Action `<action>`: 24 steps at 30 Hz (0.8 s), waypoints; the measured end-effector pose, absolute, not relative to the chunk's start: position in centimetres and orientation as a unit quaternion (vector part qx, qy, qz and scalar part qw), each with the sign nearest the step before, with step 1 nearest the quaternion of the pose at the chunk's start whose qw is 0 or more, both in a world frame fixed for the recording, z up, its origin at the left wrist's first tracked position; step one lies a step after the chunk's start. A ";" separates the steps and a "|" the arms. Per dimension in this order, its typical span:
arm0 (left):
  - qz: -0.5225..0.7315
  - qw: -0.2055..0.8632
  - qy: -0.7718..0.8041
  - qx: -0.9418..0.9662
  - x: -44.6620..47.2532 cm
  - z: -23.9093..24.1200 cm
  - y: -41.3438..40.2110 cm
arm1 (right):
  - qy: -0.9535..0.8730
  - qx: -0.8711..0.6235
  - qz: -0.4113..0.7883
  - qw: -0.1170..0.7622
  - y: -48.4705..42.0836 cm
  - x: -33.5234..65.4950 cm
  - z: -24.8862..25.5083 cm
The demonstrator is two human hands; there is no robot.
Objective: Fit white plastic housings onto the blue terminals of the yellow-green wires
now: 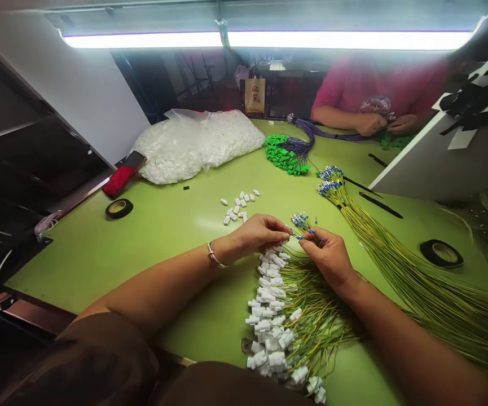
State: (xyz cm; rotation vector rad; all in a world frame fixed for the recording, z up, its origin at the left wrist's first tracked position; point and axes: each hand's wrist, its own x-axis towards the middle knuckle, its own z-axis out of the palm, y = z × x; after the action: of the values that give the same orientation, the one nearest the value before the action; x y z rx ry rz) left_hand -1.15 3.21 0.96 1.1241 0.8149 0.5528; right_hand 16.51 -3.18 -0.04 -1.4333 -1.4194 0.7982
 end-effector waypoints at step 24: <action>0.289 0.799 0.381 0.366 -1.2 0.5 3.0 | -0.635 -0.638 0.196 0.388 -3.5 16.5 -1.3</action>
State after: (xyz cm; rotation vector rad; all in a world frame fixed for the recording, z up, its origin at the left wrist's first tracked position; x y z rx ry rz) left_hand -1.15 3.04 0.52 0.7845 0.8176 0.6200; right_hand 16.48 -3.52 -1.33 -1.6236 -1.6159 0.4991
